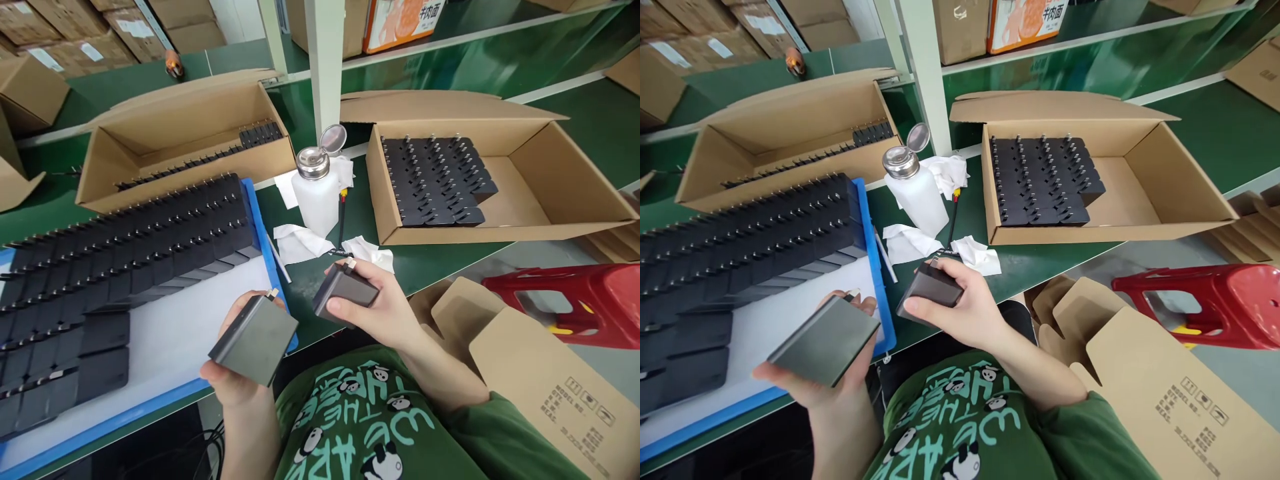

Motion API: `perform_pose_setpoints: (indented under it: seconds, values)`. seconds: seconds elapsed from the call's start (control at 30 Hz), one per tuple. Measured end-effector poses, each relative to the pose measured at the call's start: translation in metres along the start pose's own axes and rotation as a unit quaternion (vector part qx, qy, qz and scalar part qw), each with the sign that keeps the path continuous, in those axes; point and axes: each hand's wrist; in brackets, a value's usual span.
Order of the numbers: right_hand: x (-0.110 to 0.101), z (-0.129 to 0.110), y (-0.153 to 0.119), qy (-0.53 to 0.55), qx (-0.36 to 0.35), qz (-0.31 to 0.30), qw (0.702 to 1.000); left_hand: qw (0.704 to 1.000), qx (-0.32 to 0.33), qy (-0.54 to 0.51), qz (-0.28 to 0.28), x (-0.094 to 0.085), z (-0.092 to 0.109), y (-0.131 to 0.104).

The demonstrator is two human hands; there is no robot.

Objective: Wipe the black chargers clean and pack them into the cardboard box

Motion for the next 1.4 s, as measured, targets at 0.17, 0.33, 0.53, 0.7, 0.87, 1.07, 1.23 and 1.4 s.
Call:
perform_pose_setpoints:
  seconds: [0.17, 0.33, 0.53, 0.7, 0.87, 1.07, 1.23, 1.4]
  values:
    - [0.005, 0.005, 0.000, 0.059, 0.063, -0.024, 0.996, 1.000, 0.016, -0.001, 0.017, 0.002, -0.001, -0.002]
    - [0.006, 0.010, 0.002, 0.146, 0.150, -0.069, 0.975, 0.999, -0.002, -0.030, 0.013, 0.002, -0.001, -0.001]
    - [0.003, 0.008, 0.003, 0.141, 0.152, -0.090, 0.974, 0.996, -0.049, -0.068, 0.022, 0.005, -0.003, -0.006]
    - [-0.005, 0.012, 0.003, 0.085, 0.123, -0.109, 0.983, 0.997, -0.045, -0.061, -0.005, 0.011, -0.001, -0.007]
    - [-0.015, 0.009, 0.004, 0.081, 0.134, -0.098, 0.983, 0.998, -0.029, -0.051, 0.002, 0.011, -0.002, -0.004]
    - [-0.028, 0.005, 0.004, 0.066, 0.114, -0.066, 0.989, 0.999, -0.014, -0.039, 0.013, 0.008, -0.004, -0.001]
    - [-0.031, 0.002, 0.004, -0.019, 0.066, -0.065, 0.996, 0.998, -0.016, -0.039, 0.037, 0.007, -0.001, 0.003]
    - [-0.029, 0.000, 0.002, 0.017, 0.047, -0.126, 0.991, 0.995, -0.036, -0.036, 0.086, 0.001, 0.000, 0.004]
Point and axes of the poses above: each hand's wrist, its own y-axis towards the middle knuckle, its own x-axis out of the palm, z = x × y, and after that the axes turned 5 degrees about z, right-handed
